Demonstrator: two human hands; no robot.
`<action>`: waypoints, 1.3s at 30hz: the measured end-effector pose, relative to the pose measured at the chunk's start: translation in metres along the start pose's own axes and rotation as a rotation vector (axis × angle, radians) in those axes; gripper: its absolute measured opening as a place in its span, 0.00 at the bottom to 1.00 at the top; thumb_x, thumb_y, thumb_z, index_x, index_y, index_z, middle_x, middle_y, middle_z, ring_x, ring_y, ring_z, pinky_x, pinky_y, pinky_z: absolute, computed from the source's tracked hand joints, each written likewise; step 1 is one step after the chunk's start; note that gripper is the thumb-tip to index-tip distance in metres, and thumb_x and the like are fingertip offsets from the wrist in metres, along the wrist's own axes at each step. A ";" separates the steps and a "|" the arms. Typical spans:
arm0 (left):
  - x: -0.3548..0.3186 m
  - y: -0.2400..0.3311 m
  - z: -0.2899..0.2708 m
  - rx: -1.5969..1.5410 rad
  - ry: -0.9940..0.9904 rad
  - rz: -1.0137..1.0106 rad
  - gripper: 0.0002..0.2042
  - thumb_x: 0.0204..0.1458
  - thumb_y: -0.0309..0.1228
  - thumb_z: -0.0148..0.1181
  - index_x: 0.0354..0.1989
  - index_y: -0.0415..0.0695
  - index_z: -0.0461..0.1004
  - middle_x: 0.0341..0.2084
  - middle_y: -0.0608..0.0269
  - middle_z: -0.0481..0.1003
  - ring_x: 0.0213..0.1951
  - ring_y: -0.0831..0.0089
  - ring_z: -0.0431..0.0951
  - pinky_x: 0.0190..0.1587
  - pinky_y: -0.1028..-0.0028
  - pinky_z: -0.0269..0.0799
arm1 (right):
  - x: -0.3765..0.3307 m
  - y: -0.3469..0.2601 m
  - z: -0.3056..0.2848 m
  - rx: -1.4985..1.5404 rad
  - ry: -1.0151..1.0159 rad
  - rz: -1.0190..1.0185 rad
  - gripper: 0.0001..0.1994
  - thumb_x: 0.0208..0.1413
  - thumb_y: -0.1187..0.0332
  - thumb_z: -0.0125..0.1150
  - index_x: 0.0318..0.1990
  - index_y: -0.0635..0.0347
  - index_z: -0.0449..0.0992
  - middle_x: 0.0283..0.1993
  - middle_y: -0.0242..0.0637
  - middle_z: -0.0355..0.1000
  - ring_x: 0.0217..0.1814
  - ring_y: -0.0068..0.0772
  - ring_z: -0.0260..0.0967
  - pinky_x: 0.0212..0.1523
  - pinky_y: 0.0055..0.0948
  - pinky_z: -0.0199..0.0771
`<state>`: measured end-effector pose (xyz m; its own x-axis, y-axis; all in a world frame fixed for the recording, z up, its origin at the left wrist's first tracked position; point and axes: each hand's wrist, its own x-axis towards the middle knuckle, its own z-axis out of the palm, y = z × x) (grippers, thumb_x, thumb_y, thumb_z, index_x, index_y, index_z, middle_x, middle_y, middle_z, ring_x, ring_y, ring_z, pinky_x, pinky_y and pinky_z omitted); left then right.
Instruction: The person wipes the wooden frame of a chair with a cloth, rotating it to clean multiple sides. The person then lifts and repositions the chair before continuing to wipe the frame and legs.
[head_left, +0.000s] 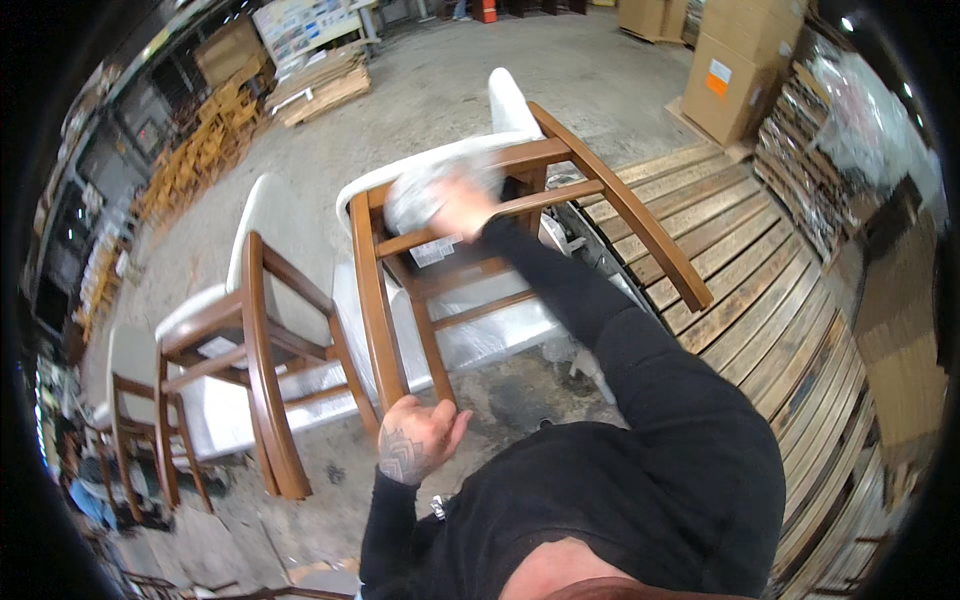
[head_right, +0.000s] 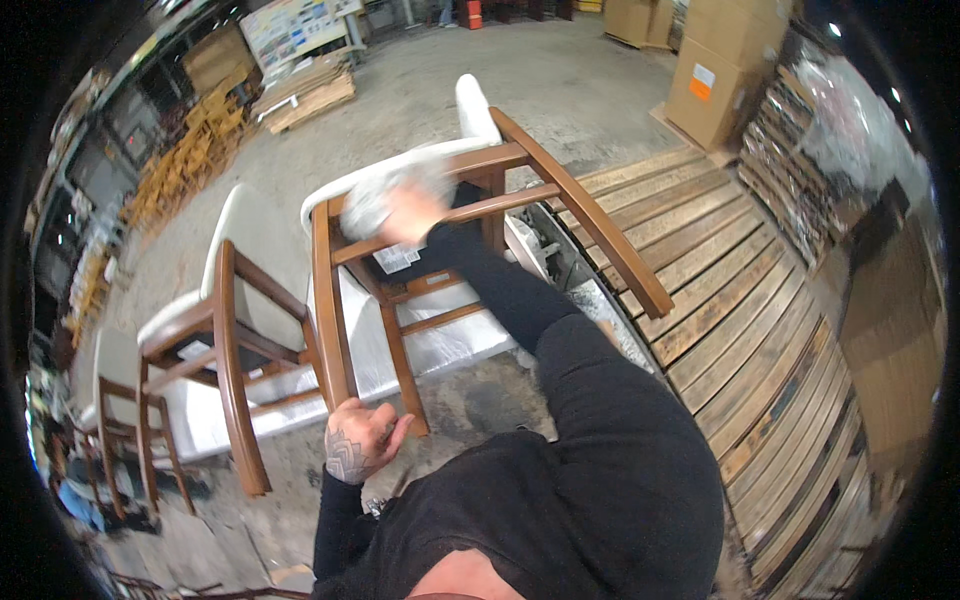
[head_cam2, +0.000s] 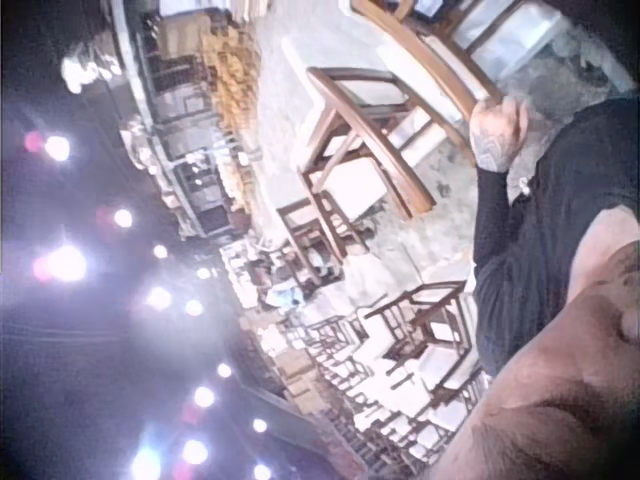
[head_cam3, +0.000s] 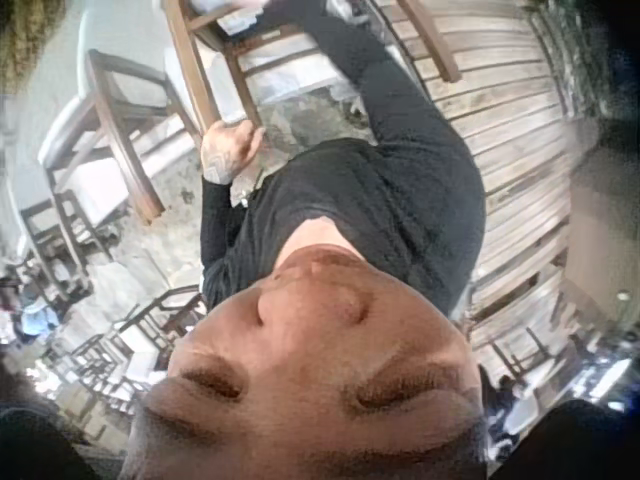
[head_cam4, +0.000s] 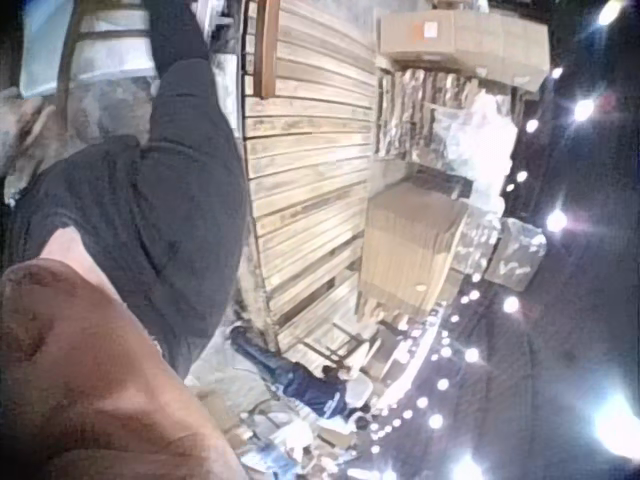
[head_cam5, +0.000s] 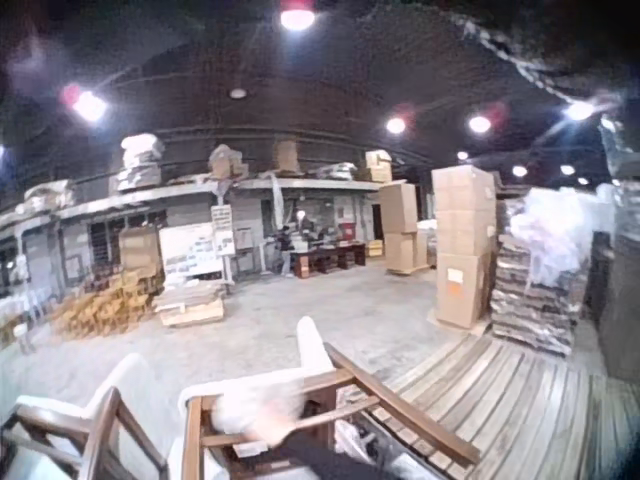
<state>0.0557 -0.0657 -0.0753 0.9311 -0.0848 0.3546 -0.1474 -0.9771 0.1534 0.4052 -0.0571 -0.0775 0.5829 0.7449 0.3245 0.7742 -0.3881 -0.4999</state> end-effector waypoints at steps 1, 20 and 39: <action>0.001 0.001 0.000 -0.001 0.014 0.020 0.17 0.52 0.36 0.67 0.17 0.49 0.65 0.07 0.62 0.64 0.13 0.63 0.68 0.25 0.67 0.65 | -0.012 -0.022 0.023 -0.036 -0.175 -0.146 0.16 0.47 0.60 0.60 0.42 0.56 0.79 0.44 0.52 0.73 0.52 0.52 0.69 0.52 0.50 0.69; -0.004 -0.006 0.001 -0.095 0.003 0.135 0.12 0.46 0.32 0.71 0.18 0.48 0.71 0.09 0.64 0.68 0.15 0.64 0.70 0.29 0.68 0.66 | -0.178 0.090 -0.131 -0.749 0.652 0.324 0.22 0.45 0.70 0.62 0.52 0.48 0.77 0.54 0.43 0.66 0.57 0.47 0.63 0.56 0.45 0.65; 0.026 -0.008 0.008 -0.793 0.190 -1.179 0.35 0.52 0.26 0.61 0.68 0.40 0.52 0.62 0.46 0.62 0.55 0.52 0.73 0.50 0.55 0.73 | 0.184 0.299 -0.087 -0.010 0.066 0.134 0.27 0.60 0.49 0.49 0.62 0.54 0.71 0.64 0.48 0.68 0.63 0.47 0.67 0.63 0.40 0.67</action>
<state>0.0838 -0.0622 -0.0745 0.5901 0.7730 -0.2331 0.4630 -0.0875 0.8820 0.7652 -0.0829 -0.0974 0.6962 0.6487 0.3074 0.6904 -0.4878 -0.5342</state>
